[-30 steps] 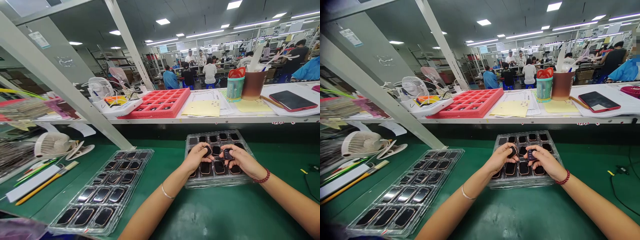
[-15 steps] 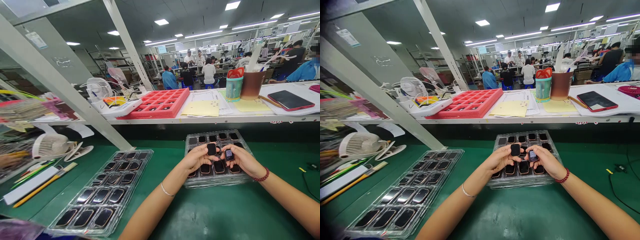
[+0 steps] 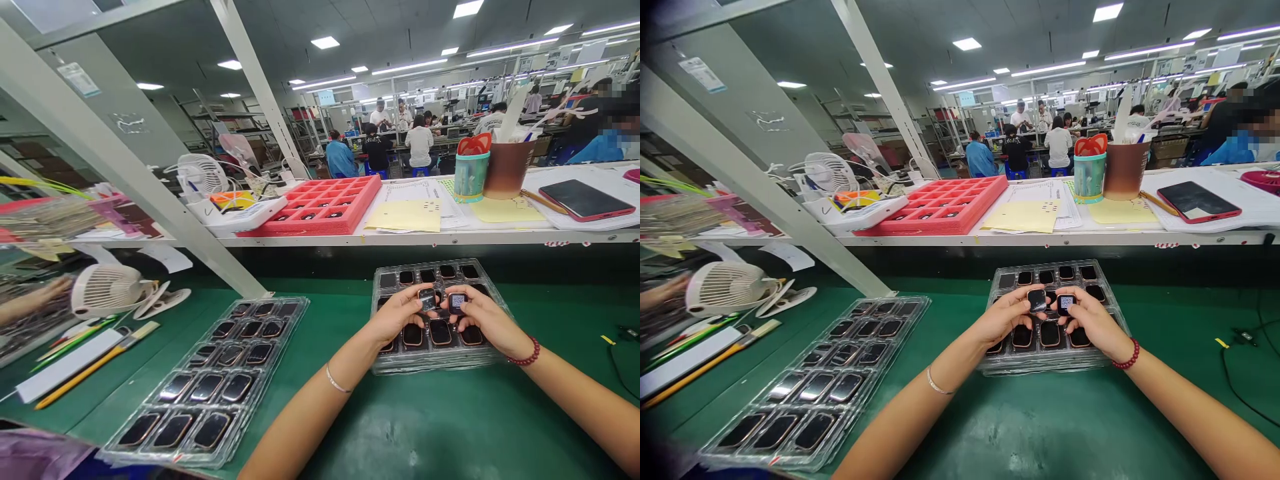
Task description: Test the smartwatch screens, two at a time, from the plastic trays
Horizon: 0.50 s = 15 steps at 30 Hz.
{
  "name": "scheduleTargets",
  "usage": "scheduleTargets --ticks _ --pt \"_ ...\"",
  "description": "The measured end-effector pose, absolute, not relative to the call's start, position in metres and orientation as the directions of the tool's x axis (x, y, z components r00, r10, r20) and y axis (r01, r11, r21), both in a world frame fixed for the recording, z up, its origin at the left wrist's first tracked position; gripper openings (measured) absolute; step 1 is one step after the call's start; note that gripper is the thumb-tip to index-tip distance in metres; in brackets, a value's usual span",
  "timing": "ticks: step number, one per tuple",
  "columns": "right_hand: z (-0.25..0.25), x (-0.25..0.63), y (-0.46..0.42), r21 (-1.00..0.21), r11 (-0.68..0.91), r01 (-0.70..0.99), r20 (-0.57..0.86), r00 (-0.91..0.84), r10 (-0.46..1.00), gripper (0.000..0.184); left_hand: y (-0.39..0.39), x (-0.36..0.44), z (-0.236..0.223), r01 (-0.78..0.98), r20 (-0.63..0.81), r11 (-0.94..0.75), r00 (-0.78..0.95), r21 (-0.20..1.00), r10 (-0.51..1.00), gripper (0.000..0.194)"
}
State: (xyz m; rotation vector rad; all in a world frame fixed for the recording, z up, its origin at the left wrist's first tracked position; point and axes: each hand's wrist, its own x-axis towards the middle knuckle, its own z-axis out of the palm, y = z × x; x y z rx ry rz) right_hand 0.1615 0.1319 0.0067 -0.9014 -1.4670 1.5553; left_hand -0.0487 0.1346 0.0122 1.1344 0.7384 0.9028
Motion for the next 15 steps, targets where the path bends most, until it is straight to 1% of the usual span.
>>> scheduleTargets --ticks 3,5,11,15 --pt "0.0043 0.1585 0.1298 -0.995 0.095 -0.018 0.094 -0.422 0.902 0.038 0.1331 -0.0439 0.0104 -0.142 -0.026 0.088 0.391 0.986 0.92 0.047" --pt "0.0036 0.1573 0.1286 -0.992 0.126 0.005 0.112 -0.439 0.892 0.042 0.1323 -0.042 0.01 -0.096 -0.01 0.048 0.362 0.994 0.932 0.047" --pt "0.0057 0.1567 0.1269 -0.993 0.113 0.025 0.089 -0.459 0.884 0.041 0.132 -0.042 0.0114 -0.025 0.004 0.005 0.337 1.0 0.942 0.037" --pt "0.0057 0.1576 0.1268 -0.992 0.114 0.046 0.079 -0.468 0.88 0.037 0.1319 -0.0425 0.0126 -0.004 -0.01 0.012 0.335 1.0 0.942 0.032"
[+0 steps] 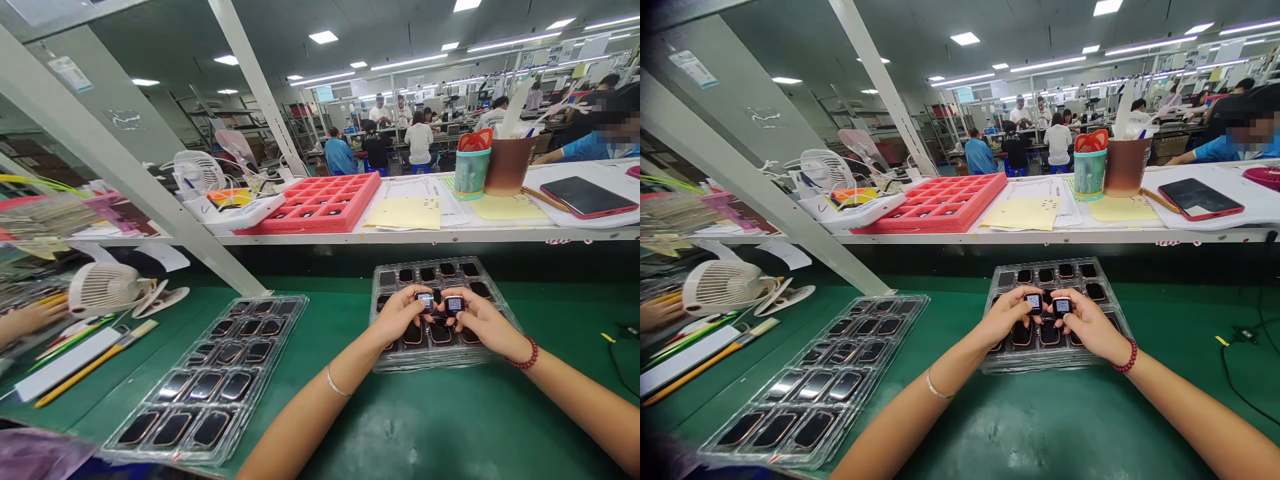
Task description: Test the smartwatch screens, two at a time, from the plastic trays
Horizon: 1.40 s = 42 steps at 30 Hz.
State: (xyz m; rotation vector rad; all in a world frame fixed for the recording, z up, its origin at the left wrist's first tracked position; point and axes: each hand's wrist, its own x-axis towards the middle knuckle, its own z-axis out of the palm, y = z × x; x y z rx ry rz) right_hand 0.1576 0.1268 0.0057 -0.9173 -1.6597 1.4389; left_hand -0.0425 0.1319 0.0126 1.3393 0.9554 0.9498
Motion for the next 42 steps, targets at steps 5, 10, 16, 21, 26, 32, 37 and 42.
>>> scheduleTargets --ticks 5,10,16,21,26,32,37,42 --pt "0.005 0.1583 0.1269 -0.99 0.127 0.069 0.079 -0.473 0.877 0.033 0.1319 -0.042 0.0131 0.001 -0.036 0.037 0.298 0.999 0.954 0.024" --pt "0.0078 0.1579 0.1265 -0.992 0.113 0.052 0.077 -0.454 0.888 0.027 0.1316 -0.0426 0.0107 0.001 0.005 -0.006 0.319 1.0 0.948 0.031" --pt "0.0062 0.1592 0.1273 -0.993 0.103 0.058 0.063 -0.482 0.874 0.022 0.1298 -0.0433 0.008 0.069 0.005 -0.031 0.349 0.997 0.937 0.027" --pt "0.0047 0.1599 0.1279 -0.993 0.102 0.061 0.058 -0.493 0.868 0.023 0.1287 -0.0422 0.0088 0.077 0.005 -0.034 0.345 0.996 0.939 0.025" --pt "0.0058 0.1598 0.1275 -0.994 0.092 0.056 0.052 -0.497 0.866 0.021 0.1284 -0.042 0.0092 0.098 0.012 -0.049 0.352 0.994 0.936 0.024" --pt "0.0053 0.1598 0.1275 -0.996 0.08 0.04 0.05 -0.502 0.863 0.021 0.1277 -0.0422 0.0101 0.109 0.014 -0.056 0.352 0.992 0.936 0.024" --pt "0.0043 0.1594 0.1279 -0.995 0.084 0.045 0.051 -0.499 0.865 0.02 0.1273 -0.042 0.0105 0.113 0.012 -0.056 0.356 0.992 0.934 0.024" --pt "0.0056 0.1586 0.1272 -0.995 0.092 0.046 0.057 -0.502 0.863 0.021 0.1274 -0.0419 0.0097 0.133 0.003 -0.054 0.358 0.99 0.934 0.024"
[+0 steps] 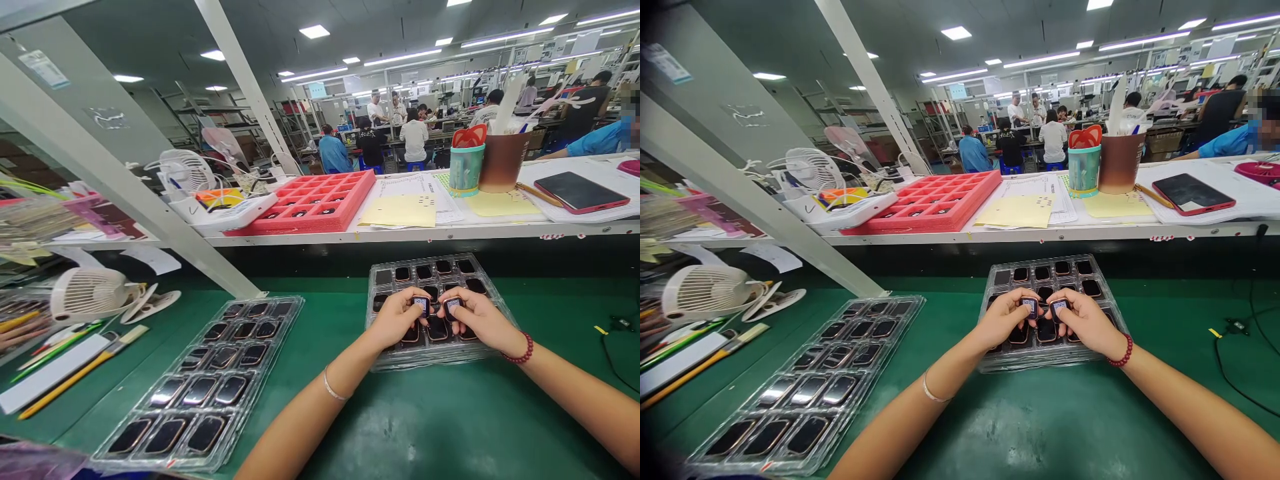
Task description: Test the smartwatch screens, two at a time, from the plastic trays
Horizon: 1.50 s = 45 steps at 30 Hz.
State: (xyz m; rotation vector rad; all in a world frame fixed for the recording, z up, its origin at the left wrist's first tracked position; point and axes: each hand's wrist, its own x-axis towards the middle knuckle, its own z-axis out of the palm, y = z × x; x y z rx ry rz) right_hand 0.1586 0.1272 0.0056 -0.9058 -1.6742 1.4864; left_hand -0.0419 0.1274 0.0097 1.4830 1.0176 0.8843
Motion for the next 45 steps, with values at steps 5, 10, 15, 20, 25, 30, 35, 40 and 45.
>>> scheduleTargets --ticks 5,10,15,20,25,30,35,40,45 --pt "0.0073 0.1587 0.1271 -0.995 0.086 0.049 0.051 -0.495 0.867 0.023 0.1274 -0.042 0.0091 0.102 0.02 -0.061 0.363 0.993 0.932 0.024" --pt "0.0051 0.1593 0.1284 -0.993 0.115 0.019 0.092 -0.48 0.873 0.025 0.1286 -0.0425 0.0077 0.087 0.018 -0.056 0.386 0.995 0.922 0.028" --pt "0.0042 0.157 0.1271 -0.985 0.147 0.093 0.089 -0.46 0.883 0.03 0.1289 -0.0408 0.0073 0.0 0.074 -0.079 0.358 0.997 0.931 0.03" --pt "0.008 0.1566 0.1269 -0.992 0.118 0.034 0.089 -0.462 0.882 0.023 0.1282 -0.0414 0.0071 0.023 0.065 -0.079 0.369 0.997 0.927 0.028" --pt "0.0073 0.1566 0.1261 -0.983 0.153 0.097 0.095 -0.441 0.893 0.023 0.1294 -0.0424 0.0053 0.065 0.048 -0.077 0.372 0.995 0.927 0.033" --pt "0.0052 0.1562 0.1256 -0.985 0.154 0.077 0.101 -0.468 0.878 0.031 0.1294 -0.0406 0.0067 0.022 0.074 -0.087 0.344 0.996 0.936 0.031" --pt "0.0043 0.156 0.1257 -0.987 0.144 0.069 0.094 -0.481 0.872 0.035 0.1276 -0.0406 0.0083 0.022 0.091 -0.105 0.348 0.994 0.933 0.03" --pt "0.0057 0.1575 0.1268 -0.991 0.127 0.043 0.09 -0.488 0.868 0.026 0.1292 -0.0417 0.0061 0.037 0.05 -0.068 0.36 0.997 0.932 0.027" --pt "0.0067 0.1578 0.1272 -0.996 0.093 0.0 0.082 -0.468 0.88 0.026 0.1301 -0.0421 0.0058 0.036 0.02 -0.034 0.342 0.999 0.939 0.035"
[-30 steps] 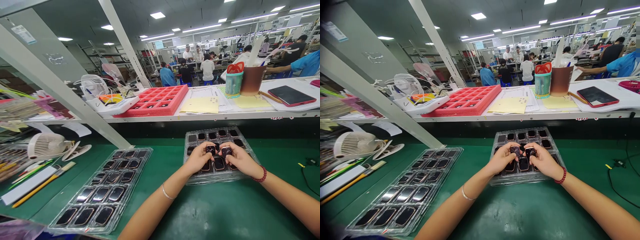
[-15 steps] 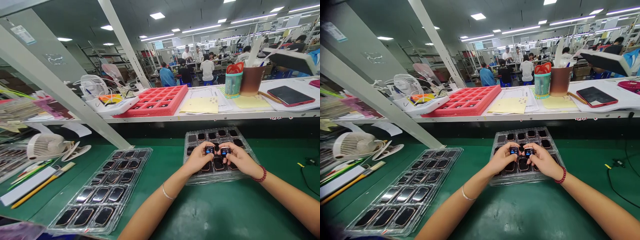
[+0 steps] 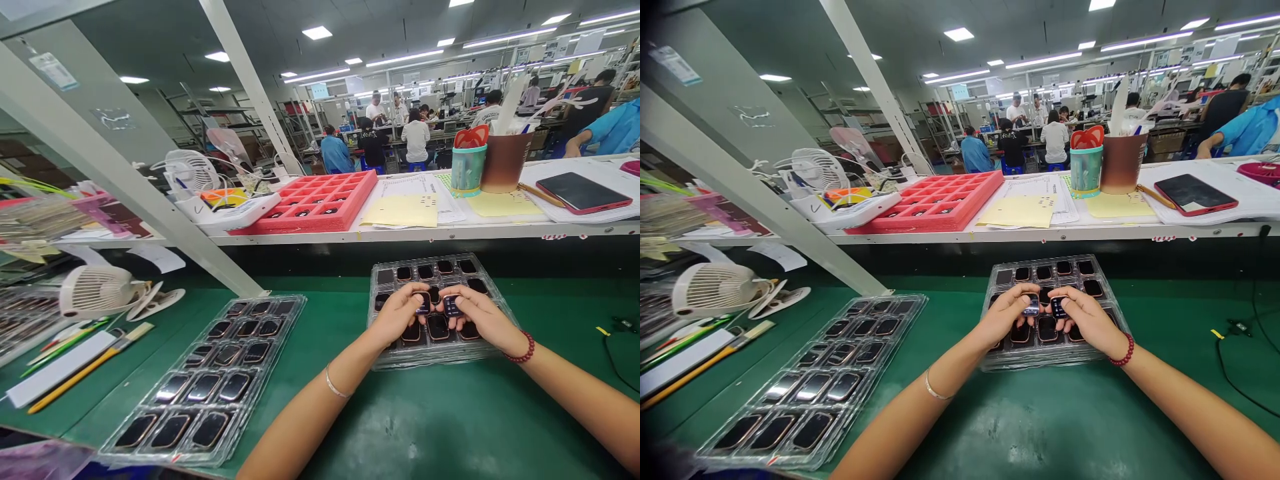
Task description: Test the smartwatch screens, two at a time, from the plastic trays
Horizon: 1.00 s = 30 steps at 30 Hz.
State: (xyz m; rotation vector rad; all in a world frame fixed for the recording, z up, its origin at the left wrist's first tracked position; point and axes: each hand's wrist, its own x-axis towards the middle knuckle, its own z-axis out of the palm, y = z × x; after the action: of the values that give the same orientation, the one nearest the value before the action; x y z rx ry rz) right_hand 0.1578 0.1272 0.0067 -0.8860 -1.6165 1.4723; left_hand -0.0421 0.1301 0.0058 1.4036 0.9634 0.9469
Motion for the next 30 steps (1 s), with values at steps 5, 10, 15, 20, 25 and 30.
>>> scheduleTargets --ticks 5,10,15,20,25,30 --pt "0.0065 0.1574 0.1268 -0.991 0.125 0.054 0.085 -0.471 0.878 0.03 0.1286 -0.0419 0.0078 0.059 0.019 -0.043 0.355 0.997 0.935 0.033" --pt "0.0078 0.158 0.1267 -0.994 0.106 -0.007 0.097 -0.455 0.885 0.029 0.1295 -0.0425 0.0071 0.03 0.006 -0.017 0.354 0.999 0.935 0.034" --pt "0.0075 0.1553 0.1254 -0.989 0.135 0.058 0.096 -0.448 0.889 0.036 0.1279 -0.0404 0.0073 -0.003 0.059 -0.061 0.344 0.998 0.937 0.046" --pt "0.0081 0.1564 0.1247 -0.986 0.15 0.071 0.102 -0.455 0.885 0.033 0.1269 -0.0407 0.0094 0.036 0.072 -0.09 0.358 0.995 0.931 0.038" --pt "0.0077 0.1589 0.1266 -0.987 0.144 0.067 0.093 -0.488 0.868 0.022 0.1246 -0.0404 0.0138 0.052 0.037 -0.06 0.363 0.997 0.931 0.023" --pt "0.0089 0.1583 0.1267 -0.989 0.128 0.067 0.077 -0.503 0.861 0.021 0.1238 -0.0395 0.015 0.063 0.039 -0.065 0.348 0.996 0.937 0.023"
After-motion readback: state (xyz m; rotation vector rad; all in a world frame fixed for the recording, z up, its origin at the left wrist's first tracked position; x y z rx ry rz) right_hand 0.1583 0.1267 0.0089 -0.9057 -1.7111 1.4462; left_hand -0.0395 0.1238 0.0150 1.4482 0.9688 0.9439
